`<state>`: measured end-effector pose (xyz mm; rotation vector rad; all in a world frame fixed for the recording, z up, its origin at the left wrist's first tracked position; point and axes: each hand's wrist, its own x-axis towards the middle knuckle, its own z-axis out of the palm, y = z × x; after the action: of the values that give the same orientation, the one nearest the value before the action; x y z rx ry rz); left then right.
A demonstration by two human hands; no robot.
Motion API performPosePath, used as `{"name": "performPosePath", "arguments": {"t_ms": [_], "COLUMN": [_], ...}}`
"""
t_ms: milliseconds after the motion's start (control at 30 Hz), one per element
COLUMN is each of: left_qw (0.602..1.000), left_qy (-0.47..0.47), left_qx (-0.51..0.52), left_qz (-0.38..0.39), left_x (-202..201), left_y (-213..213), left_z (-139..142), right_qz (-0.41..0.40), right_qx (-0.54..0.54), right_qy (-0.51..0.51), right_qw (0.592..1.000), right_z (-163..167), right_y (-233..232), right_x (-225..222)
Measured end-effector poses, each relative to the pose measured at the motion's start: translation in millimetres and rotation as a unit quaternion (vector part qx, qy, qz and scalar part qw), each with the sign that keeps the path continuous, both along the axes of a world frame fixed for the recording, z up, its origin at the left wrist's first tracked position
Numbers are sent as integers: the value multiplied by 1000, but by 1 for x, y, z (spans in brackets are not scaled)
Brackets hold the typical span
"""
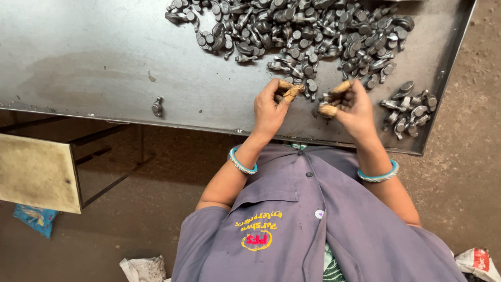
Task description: The person sorts small dark metal castings spread on a metal table, picking up pieces one at a time by hand, turning and checking each piece, and placing accepted pieces into a separate pile on the table while moving others aside.
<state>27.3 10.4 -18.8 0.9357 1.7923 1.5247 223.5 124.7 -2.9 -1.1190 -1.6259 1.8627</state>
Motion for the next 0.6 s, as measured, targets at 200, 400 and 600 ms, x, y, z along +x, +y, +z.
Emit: {"name": "performPosePath", "arguments": {"t_ms": [200, 400, 600], "left_qw": [1000, 999, 977], "left_qy": [-9, 43, 200], "left_qx": [12, 16, -63], "left_qz": [9, 26, 34], "left_x": [-1, -3, -3], "left_y": [2, 5, 0], "left_z": [-1, 10, 16], "right_qz": [-48, 8, 71], "right_qx": [-302, -240, -39], "right_qy": [230, 140, 12], "right_qw": [924, 961, 997], "right_z": [-11, -13, 14], "right_y": [9, 13, 42], "right_x": [31, 31, -4]}}
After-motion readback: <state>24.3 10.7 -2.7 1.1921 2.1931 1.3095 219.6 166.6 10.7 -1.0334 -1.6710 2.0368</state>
